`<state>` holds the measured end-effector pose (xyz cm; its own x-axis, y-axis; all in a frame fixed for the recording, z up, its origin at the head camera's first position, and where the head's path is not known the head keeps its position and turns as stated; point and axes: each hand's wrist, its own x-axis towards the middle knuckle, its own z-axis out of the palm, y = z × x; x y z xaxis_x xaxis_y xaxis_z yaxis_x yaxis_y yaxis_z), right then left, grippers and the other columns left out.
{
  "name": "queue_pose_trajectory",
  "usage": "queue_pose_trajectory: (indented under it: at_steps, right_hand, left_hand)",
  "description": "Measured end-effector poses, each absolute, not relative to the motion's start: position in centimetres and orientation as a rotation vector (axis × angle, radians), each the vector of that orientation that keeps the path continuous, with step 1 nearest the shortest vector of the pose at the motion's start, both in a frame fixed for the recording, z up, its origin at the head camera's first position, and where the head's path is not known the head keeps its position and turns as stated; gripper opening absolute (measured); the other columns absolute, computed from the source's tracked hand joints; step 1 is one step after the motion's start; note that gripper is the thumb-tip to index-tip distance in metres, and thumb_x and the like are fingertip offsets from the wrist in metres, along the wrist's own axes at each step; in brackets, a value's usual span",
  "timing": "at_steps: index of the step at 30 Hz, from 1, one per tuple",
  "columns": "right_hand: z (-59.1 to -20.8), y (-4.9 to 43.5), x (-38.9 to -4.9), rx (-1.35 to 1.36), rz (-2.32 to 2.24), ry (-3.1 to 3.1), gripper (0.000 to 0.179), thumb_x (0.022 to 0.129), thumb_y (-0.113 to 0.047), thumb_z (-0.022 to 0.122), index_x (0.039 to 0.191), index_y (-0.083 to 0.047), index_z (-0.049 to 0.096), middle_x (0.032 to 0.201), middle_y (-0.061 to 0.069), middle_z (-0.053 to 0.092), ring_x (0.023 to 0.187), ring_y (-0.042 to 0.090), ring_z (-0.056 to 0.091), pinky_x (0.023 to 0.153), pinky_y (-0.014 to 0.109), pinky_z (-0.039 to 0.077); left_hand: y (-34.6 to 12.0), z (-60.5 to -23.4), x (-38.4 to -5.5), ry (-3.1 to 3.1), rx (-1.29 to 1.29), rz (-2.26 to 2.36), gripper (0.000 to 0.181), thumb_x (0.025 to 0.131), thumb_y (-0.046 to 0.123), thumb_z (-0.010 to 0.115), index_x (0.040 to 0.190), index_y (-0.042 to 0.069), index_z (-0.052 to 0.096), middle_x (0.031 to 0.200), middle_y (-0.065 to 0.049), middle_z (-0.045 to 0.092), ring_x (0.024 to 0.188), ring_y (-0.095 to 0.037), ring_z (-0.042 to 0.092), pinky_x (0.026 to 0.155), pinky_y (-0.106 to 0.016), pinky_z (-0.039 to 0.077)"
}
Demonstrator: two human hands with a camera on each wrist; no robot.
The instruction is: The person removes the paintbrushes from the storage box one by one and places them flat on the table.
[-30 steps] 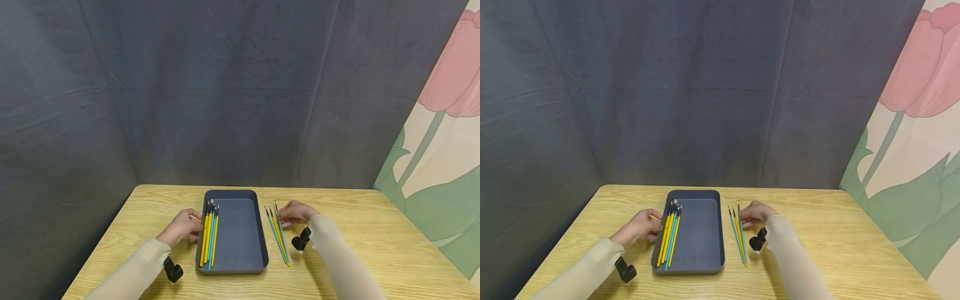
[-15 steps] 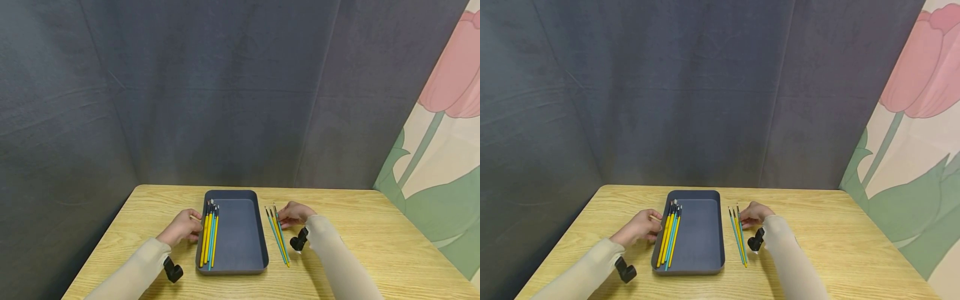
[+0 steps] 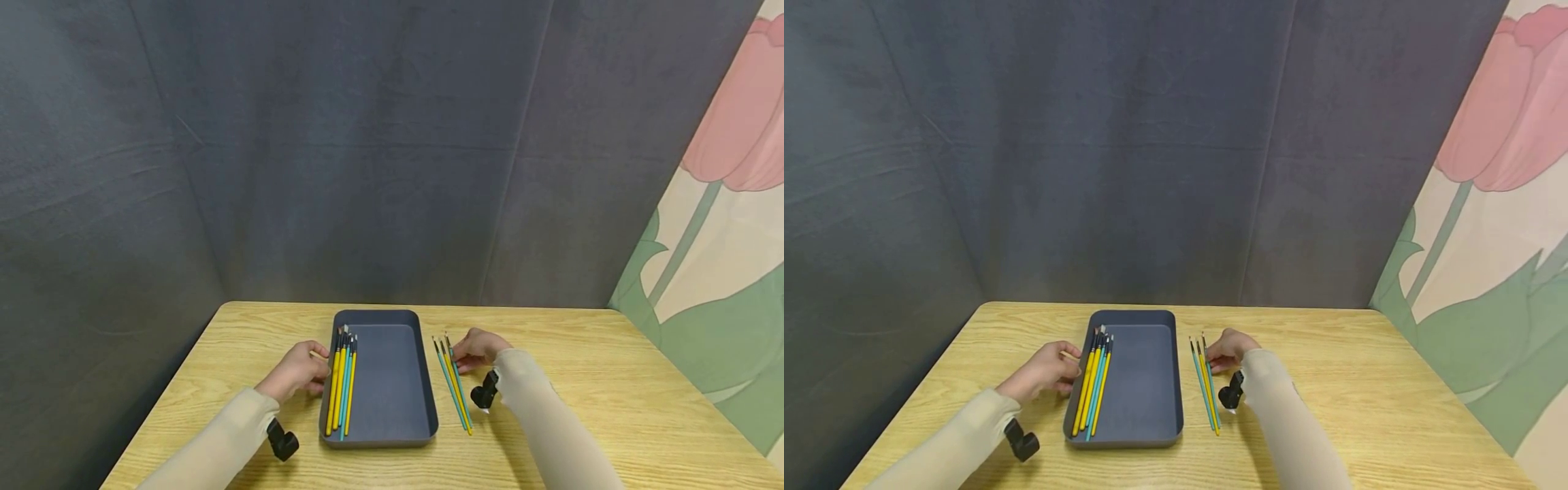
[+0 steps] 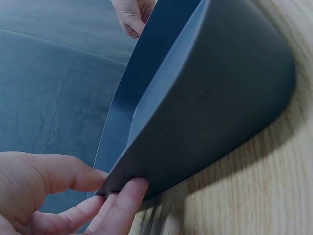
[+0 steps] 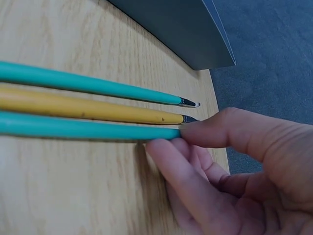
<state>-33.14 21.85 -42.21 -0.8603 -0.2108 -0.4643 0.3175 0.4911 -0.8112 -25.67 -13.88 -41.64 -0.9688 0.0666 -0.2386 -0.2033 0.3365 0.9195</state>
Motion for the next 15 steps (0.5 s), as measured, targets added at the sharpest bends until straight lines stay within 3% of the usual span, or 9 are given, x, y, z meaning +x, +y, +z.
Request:
queue_pose_trajectory:
  at_steps: [15]
  right_hand:
    - [-41.98,21.73,-32.93,0.092,-1.351,2.211,0.005,0.082,0.006,0.059,0.08,0.006,0.064,0.064,0.006,0.061,0.055,0.009,0.06,0.06,0.024,0.058]
  left_hand:
    - [-13.91,-41.6,-25.62,2.354,-0.142,1.688,0.034,0.079,-0.013,0.053,0.112,-0.007,0.048,0.084,-0.015,0.055,0.073,-0.021,0.055,0.06,-0.035,0.056]
